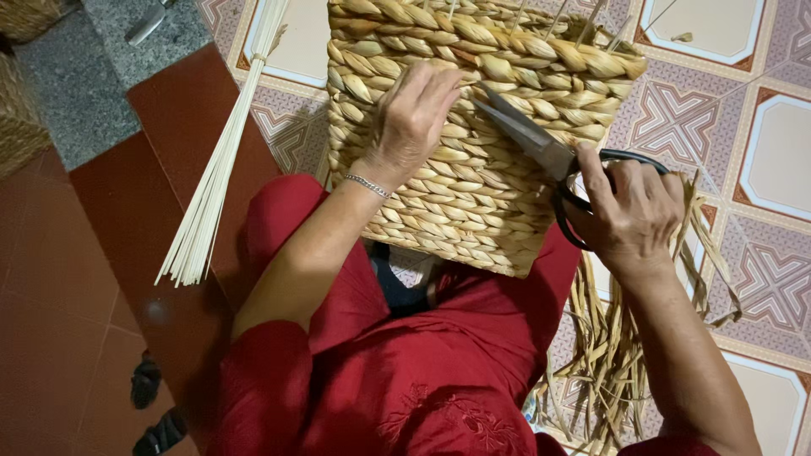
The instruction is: The person trims excess dried palm leaves from the edges of a woven basket using scissors. They then fold and tuck the trimmed edges to finish the basket's rim.
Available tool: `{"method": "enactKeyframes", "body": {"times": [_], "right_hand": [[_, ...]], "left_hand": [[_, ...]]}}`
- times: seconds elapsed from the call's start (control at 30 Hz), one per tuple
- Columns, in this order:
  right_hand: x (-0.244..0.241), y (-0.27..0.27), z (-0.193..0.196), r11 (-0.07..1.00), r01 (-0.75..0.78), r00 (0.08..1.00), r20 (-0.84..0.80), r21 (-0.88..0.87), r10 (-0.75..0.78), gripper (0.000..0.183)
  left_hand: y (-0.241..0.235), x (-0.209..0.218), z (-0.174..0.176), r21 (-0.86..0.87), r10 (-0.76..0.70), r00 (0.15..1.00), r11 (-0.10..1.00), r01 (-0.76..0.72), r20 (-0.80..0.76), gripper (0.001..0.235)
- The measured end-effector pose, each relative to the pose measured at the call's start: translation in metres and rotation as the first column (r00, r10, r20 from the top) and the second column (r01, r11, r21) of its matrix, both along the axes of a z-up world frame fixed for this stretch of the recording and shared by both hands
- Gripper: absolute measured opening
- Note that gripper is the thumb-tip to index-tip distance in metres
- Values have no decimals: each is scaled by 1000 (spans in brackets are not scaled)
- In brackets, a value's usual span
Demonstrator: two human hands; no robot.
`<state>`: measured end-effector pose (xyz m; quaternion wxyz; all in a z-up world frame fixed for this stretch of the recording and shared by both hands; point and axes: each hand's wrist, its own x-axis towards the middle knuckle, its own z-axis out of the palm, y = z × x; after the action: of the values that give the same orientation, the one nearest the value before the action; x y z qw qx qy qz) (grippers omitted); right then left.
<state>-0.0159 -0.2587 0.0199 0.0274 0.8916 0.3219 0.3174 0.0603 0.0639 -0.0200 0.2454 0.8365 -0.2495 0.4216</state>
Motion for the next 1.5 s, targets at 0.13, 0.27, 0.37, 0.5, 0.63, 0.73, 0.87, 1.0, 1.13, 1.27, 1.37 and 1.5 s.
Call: {"method": "enactKeyframes", "body": {"times": [0.13,0.27,0.37,0.5,0.63,0.73,0.87,1.0,1.13,1.27,1.37,1.5], "right_hand": [[3,7,10,1000,1,1000,25,-22,-1,60],[5,8,13,1000,-4,1000,26,-16,4,66],[5,10,14,999,-35,999,18,14,35,64],[12,24,11,997,-80,997,12,15,80,64],[23,43,11,994,-106,994,1,5,106,65],[29,54,8,995,-97,995,35,1,97,54],[37,63,1,994,-67,990,116,-84,76,47],[36,60,-6,987,-140,988,49,-73,144,54],[44,47,-25,983,-128,992,-10,-131,127,60],[42,31,-39,996,-79,997,-1,-33,79,63],[22,14,-26,994,-63,997,-30,90,66,70],[6,-4,-11,994,6,1000,-24,106,-4,64]], "left_hand": [[1,8,-5,-84,-37,994,996,28,-100,3],[19,4,1,-251,-75,967,968,11,-245,5],[37,-13,23,-257,-47,961,966,-26,-273,5],[40,-29,54,-262,-38,952,964,-45,-304,4],[37,-33,71,-314,-113,941,949,8,-318,5],[36,-33,72,-325,-128,939,946,19,-319,6],[39,-29,60,-339,-149,939,940,37,-309,6],[39,-13,39,-303,-128,966,951,56,-225,8],[50,-3,28,-489,-225,935,870,66,-275,8],[52,-4,26,-576,-305,874,817,35,-379,6],[41,0,23,-377,-190,941,923,75,-279,3],[13,12,25,-151,-172,981,976,157,-95,12]]}}
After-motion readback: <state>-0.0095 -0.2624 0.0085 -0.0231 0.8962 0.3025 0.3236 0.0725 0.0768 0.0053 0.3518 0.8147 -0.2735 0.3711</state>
